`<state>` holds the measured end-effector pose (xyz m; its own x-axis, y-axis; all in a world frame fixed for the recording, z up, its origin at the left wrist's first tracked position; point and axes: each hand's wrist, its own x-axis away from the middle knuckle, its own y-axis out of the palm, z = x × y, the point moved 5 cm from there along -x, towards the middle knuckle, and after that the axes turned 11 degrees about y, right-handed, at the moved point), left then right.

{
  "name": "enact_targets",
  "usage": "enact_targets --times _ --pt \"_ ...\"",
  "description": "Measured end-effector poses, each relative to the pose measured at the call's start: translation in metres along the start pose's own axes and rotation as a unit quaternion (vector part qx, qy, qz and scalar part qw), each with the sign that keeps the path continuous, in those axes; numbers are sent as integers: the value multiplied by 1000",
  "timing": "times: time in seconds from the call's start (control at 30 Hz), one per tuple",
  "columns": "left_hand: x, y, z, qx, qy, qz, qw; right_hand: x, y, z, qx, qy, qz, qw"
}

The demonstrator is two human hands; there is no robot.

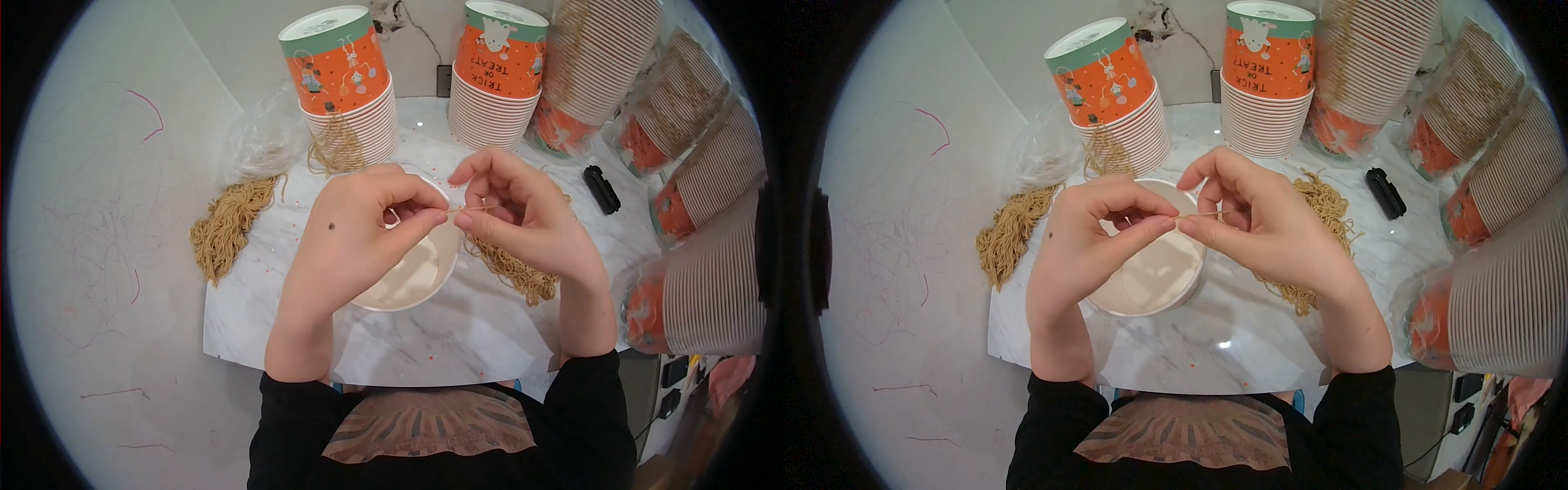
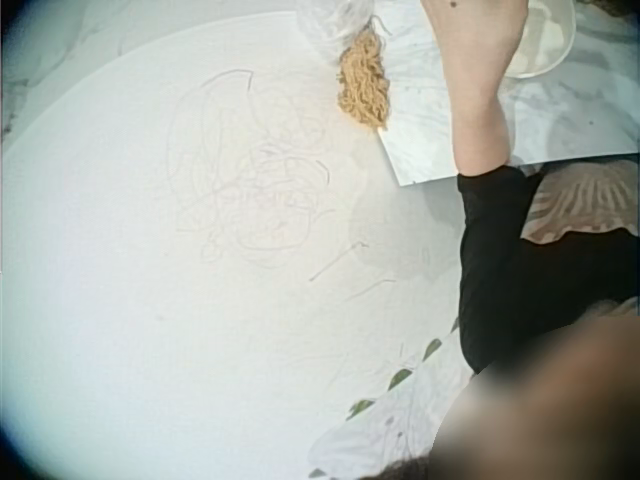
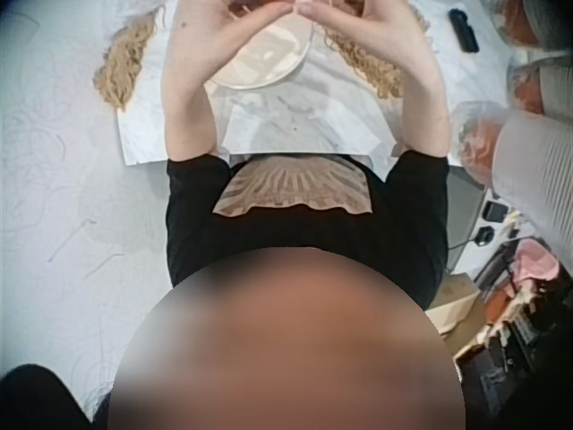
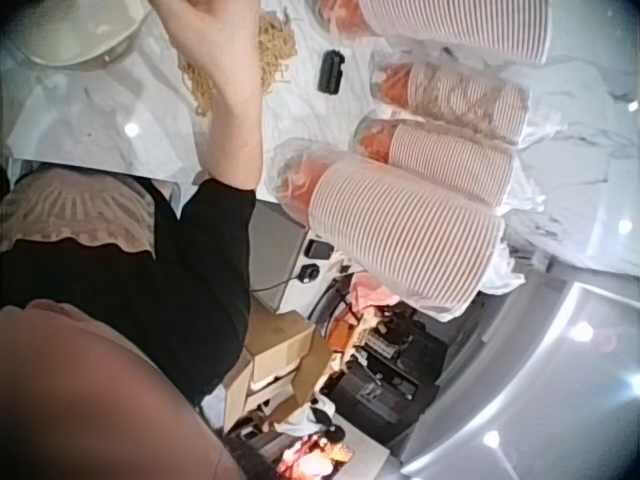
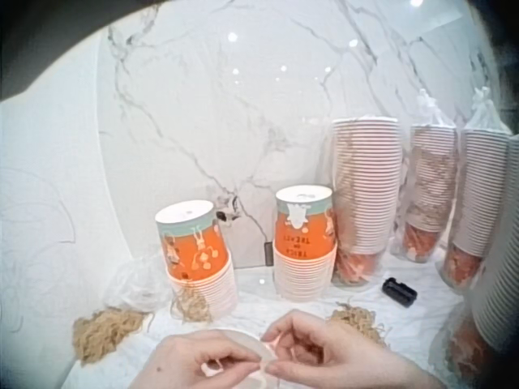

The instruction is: Attach decorative strings to paper cups to make small buckets.

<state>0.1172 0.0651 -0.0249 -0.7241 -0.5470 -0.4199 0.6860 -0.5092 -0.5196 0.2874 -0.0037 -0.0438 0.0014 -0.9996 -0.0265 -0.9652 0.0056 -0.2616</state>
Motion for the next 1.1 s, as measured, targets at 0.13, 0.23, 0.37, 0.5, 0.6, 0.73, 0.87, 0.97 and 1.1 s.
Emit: enact_targets --times 0.13,0.23,0.37,0.5,0.6,0.73,0.87,0.97,1.1 --pt "3 -3 4 -16 5 -12 1000 3 0 -6 61 -18 10 998" --pt "4 -3 5 -10 17 -7 1000 7 -1 -15 90 -62 67 992" --pt "3 -3 9 0 25 -6 1000 10 -1 -20 113 -110 78 984" --pt "3 -3 11 -2 30 -7 1000 11 0 -22 102 -135 94 981" --pt "5 -4 11 5 36 -1 999 10 3 -26 114 -152 97 977" --pt "7 -6 19 14 57 16 998 15 4 -34 170 -208 119 956" --pt "16 -11 38 -28 79 44 995 23 -2 -39 188 -230 154 942" --pt "23 -17 40 -78 89 6 993 28 -13 -43 190 -238 183 935" --pt "37 -6 36 -195 155 -204 947 32 -20 -47 205 -280 198 917"
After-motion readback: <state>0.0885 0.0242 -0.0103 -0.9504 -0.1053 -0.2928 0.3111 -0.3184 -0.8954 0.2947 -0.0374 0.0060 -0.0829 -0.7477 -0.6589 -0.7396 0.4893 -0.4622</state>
